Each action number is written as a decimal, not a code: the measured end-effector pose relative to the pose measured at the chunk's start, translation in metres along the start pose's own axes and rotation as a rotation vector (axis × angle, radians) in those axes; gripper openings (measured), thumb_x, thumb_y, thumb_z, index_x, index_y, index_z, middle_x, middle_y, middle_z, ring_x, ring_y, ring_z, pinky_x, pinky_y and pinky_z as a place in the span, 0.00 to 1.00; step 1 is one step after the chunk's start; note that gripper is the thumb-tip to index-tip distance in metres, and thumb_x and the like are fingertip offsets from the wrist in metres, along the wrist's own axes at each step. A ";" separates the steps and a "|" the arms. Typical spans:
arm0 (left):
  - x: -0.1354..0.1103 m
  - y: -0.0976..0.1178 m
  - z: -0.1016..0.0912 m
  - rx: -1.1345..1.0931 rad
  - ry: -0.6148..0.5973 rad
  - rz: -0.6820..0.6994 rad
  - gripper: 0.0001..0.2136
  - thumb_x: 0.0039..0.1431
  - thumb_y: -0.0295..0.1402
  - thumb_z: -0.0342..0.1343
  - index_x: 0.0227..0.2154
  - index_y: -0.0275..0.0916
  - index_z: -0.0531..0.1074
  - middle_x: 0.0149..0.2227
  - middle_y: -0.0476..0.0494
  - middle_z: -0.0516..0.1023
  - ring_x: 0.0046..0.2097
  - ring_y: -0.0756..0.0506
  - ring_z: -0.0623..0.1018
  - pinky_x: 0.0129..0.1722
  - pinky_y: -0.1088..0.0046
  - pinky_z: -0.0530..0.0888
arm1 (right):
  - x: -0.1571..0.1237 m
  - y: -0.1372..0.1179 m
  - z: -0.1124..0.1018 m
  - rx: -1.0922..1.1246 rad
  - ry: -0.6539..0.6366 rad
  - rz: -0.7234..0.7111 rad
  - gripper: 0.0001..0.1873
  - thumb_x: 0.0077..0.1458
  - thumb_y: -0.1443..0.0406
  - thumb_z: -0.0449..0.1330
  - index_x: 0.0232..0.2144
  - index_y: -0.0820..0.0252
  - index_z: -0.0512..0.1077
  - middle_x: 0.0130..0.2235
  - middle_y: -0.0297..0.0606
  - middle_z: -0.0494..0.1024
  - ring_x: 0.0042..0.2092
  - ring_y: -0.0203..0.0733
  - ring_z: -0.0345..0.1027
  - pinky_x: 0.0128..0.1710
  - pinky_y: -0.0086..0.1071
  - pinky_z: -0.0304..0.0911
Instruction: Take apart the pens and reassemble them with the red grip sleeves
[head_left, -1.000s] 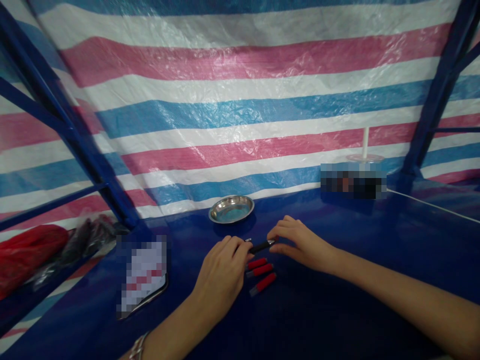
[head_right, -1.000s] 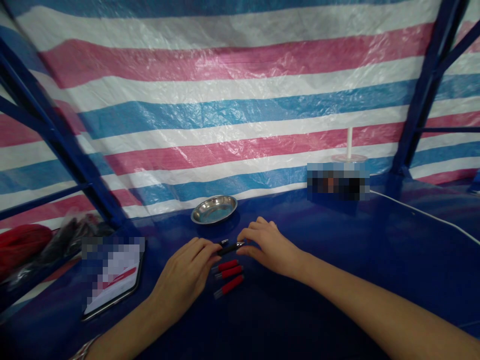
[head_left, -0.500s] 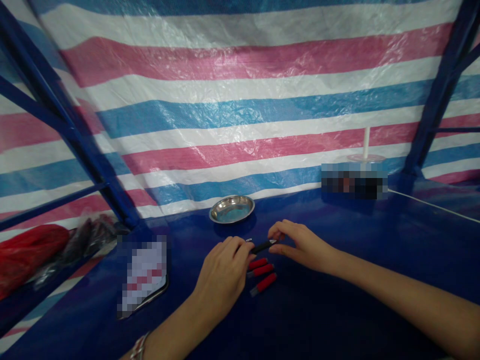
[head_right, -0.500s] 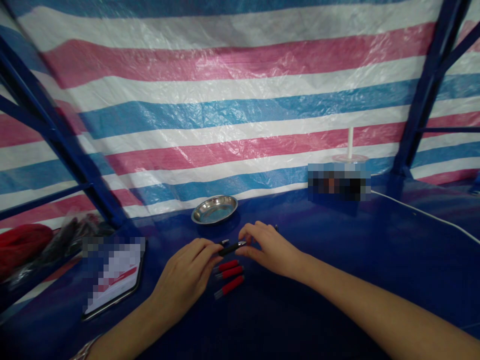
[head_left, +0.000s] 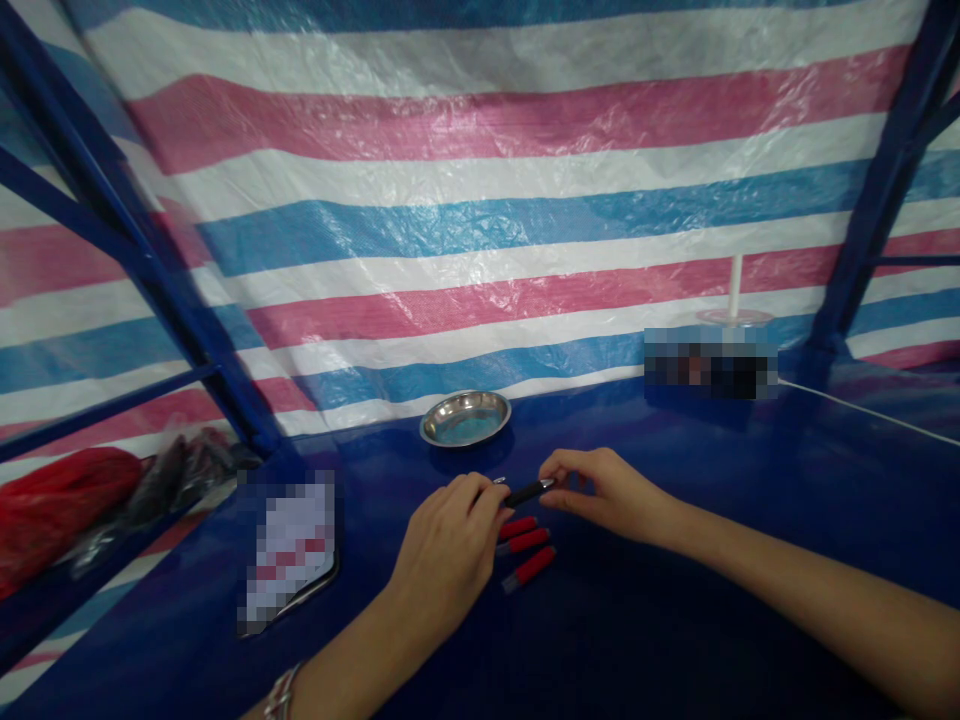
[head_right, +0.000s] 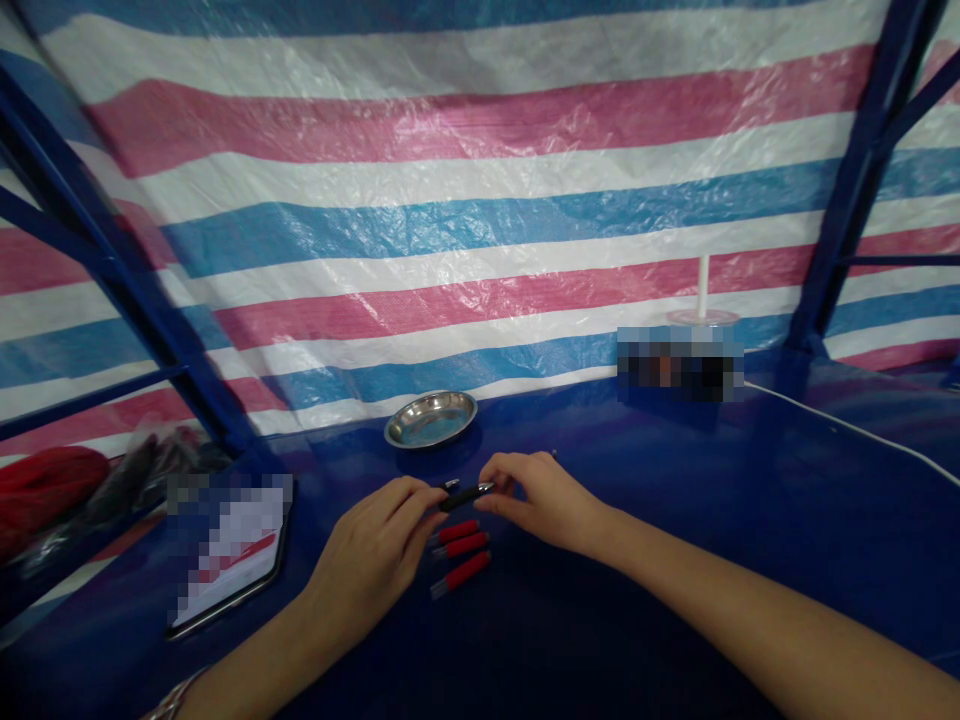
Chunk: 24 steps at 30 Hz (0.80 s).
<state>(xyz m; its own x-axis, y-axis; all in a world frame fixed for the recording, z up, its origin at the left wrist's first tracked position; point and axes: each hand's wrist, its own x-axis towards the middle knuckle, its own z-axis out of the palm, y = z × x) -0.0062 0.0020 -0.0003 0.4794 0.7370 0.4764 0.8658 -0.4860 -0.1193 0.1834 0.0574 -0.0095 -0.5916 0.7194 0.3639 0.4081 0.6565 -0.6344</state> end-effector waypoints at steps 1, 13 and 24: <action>0.000 0.000 0.000 -0.002 0.002 -0.002 0.07 0.54 0.25 0.50 0.37 0.35 0.66 0.33 0.45 0.70 0.34 0.46 0.71 0.32 0.67 0.71 | 0.000 0.000 0.000 0.014 -0.002 0.010 0.07 0.50 0.63 0.54 0.32 0.61 0.67 0.28 0.33 0.72 0.30 0.33 0.65 0.29 0.25 0.57; 0.002 0.000 -0.002 -0.008 -0.059 -0.033 0.07 0.54 0.24 0.49 0.36 0.36 0.66 0.33 0.45 0.70 0.34 0.46 0.71 0.32 0.69 0.71 | 0.001 0.001 0.002 0.137 0.037 0.017 0.05 0.48 0.67 0.55 0.30 0.61 0.68 0.28 0.33 0.74 0.29 0.33 0.66 0.28 0.25 0.58; 0.002 0.001 -0.003 -0.014 -0.061 -0.043 0.07 0.54 0.24 0.50 0.37 0.36 0.66 0.34 0.46 0.70 0.34 0.47 0.72 0.33 0.70 0.71 | 0.001 0.004 0.005 0.187 0.093 0.003 0.04 0.47 0.66 0.57 0.28 0.61 0.68 0.28 0.33 0.74 0.28 0.33 0.65 0.27 0.26 0.57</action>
<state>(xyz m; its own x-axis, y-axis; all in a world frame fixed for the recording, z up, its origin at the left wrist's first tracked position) -0.0045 0.0016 0.0027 0.4498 0.7843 0.4272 0.8840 -0.4592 -0.0877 0.1812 0.0599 -0.0149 -0.5201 0.7447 0.4182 0.2682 0.6073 -0.7479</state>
